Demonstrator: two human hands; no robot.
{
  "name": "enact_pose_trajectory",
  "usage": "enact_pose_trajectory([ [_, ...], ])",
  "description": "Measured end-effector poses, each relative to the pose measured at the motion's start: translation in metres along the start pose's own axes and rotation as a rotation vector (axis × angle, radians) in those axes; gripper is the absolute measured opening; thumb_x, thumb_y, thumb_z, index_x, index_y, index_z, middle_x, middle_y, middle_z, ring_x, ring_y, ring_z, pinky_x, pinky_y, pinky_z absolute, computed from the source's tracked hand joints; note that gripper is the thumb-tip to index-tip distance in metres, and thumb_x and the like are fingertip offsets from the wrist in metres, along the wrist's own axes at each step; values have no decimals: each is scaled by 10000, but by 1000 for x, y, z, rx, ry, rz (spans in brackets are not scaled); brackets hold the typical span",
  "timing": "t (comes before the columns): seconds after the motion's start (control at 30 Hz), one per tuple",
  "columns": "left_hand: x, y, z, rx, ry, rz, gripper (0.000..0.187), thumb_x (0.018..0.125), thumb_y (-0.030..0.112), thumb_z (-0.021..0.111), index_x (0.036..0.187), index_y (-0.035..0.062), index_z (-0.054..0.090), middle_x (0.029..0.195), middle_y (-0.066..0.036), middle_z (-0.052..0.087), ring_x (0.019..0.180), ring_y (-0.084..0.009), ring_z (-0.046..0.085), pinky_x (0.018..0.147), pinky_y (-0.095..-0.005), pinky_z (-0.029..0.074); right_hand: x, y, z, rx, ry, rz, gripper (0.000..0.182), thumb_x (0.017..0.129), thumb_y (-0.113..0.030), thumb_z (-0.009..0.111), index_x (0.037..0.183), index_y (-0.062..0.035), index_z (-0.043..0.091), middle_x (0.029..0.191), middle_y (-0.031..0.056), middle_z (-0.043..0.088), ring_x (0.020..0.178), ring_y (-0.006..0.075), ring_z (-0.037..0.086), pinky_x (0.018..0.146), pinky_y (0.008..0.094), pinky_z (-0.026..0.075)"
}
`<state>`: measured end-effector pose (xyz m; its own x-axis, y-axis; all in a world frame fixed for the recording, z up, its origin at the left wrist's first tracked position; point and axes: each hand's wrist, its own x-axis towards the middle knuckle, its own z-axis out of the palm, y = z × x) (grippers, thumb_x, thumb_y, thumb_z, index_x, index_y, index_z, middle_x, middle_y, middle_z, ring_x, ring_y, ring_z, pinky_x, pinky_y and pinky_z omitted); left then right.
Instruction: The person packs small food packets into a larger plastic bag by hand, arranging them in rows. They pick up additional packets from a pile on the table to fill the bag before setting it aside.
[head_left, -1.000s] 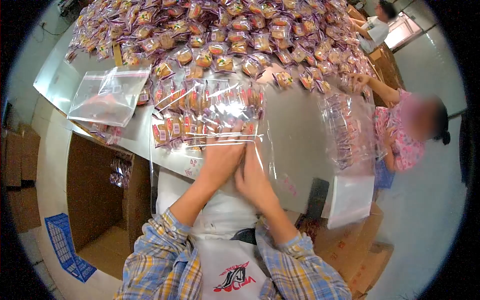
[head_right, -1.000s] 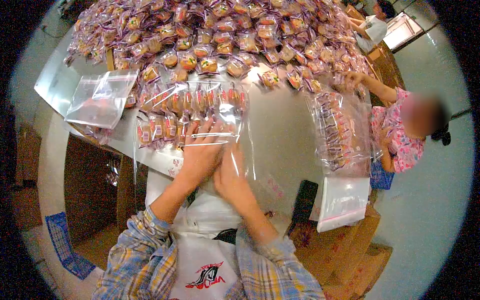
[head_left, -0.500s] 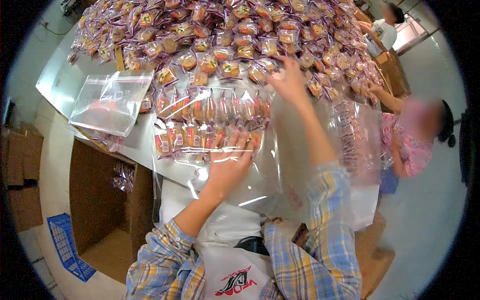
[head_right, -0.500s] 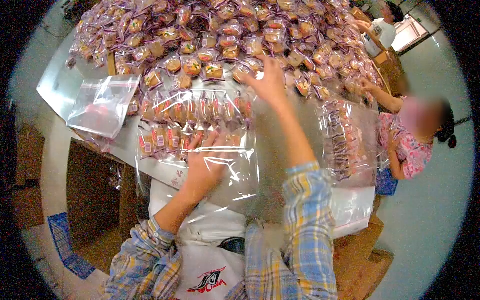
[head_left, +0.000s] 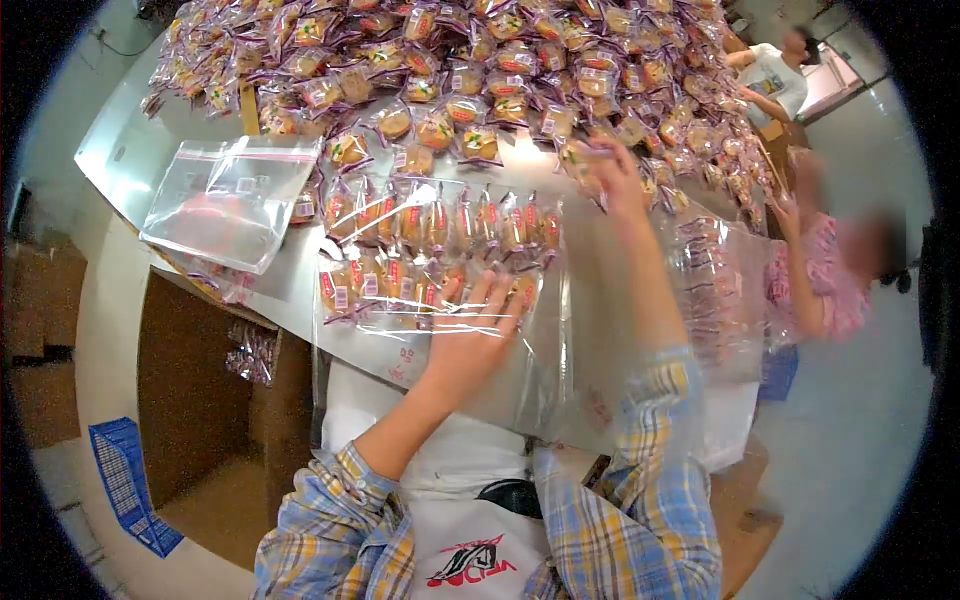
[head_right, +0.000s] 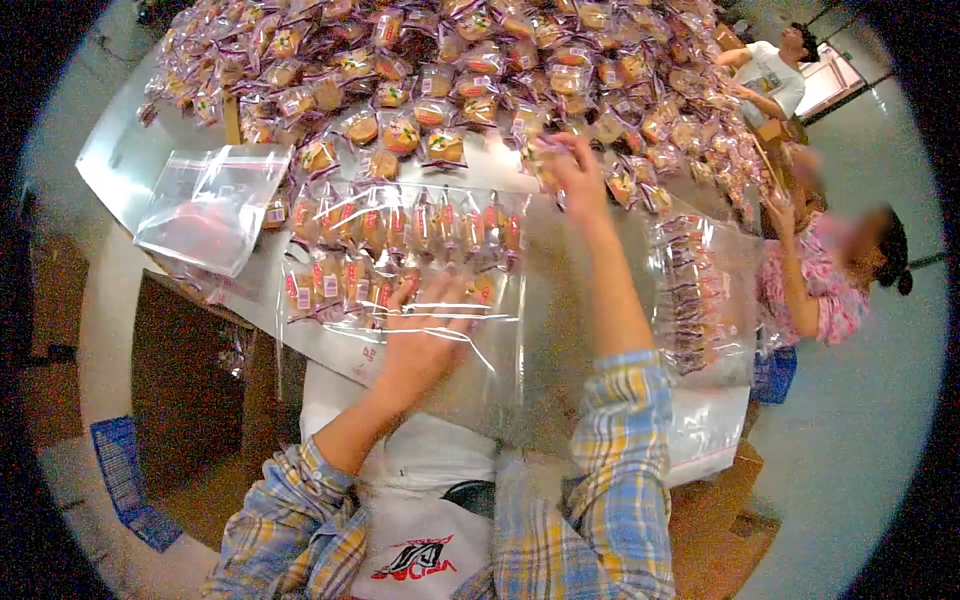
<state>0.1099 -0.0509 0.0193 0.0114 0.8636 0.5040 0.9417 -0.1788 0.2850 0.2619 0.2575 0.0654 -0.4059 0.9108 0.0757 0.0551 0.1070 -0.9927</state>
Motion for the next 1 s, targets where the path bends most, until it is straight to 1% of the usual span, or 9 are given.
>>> enact_pose_trajectory([
  [0.17,5,3,6,7,87,-19,366,906,212,679,1267,168,723,1357,-68,677,1323,-254,599,1136,-593,360,-127,-72,-21,926,-277,216,633,928,-459,525,1338,17,598,1343,197,660,1163,410,685,948,617,581],
  [0.23,8,5,-1,12,95,-20,376,916,217,665,1287,176,716,1330,-59,690,1281,-242,624,1123,-578,368,-173,-91,-12,842,-125,227,750,890,-522,553,1479,-59,518,1386,168,625,1185,401,654,882,572,598],
  [0.4,7,6,-8,52,93,2,413,945,243,629,1352,191,679,1280,-39,694,1272,-241,624,1135,-569,351,-274,-112,49,1120,-169,247,801,880,-496,590,1548,-90,415,1437,174,579,1235,435,628,917,651,584],
  [0.5,5,0,6,140,158,44,412,937,258,649,1345,206,671,1171,-22,686,1192,-227,643,1100,-558,385,-335,-108,97,1019,-273,368,808,866,-373,681,1549,-79,364,1530,186,475,1308,407,580,1008,629,536],
  [0.6,7,4,-9,63,64,12,391,926,255,669,1315,216,682,1155,-8,684,1133,-214,649,1069,-560,407,-386,-65,136,920,-265,544,769,885,-119,755,1526,-54,334,1570,168,413,1331,311,557,1087,482,510],
  [0.7,11,1,-18,-13,13,19,395,917,242,682,1310,205,683,1144,-25,693,1084,-230,666,1058,-551,421,-403,-26,167,466,6,52,707,919,-141,740,1495,-54,340,1534,163,440,1320,285,552,1090,421,499],
  [0.83,15,1,-22,-83,-6,-24,431,881,263,730,1303,185,691,1179,-39,711,1116,-245,666,1045,-541,435,-380,-2,156,533,407,55,720,873,-130,774,1472,-55,382,1556,181,397,1389,303,488,1127,434,452],
  [0.93,14,0,-20,-93,-5,-35,439,876,280,744,1299,176,694,1232,-31,707,1209,-253,630,1049,-521,415,-354,-5,146,-272,325,-123,721,856,-112,773,1473,-32,408,1594,223,331,1423,346,450,1156,442,417],
  [1.0,14,4,-22,-33,-12,-55,442,888,279,741,1310,160,684,1268,-27,698,1292,-254,579,1049,-509,386,-340,-14,151,-308,322,-96,794,839,-83,752,1528,4,369,1613,267,286,1466,392,391,1192,465,370],
])
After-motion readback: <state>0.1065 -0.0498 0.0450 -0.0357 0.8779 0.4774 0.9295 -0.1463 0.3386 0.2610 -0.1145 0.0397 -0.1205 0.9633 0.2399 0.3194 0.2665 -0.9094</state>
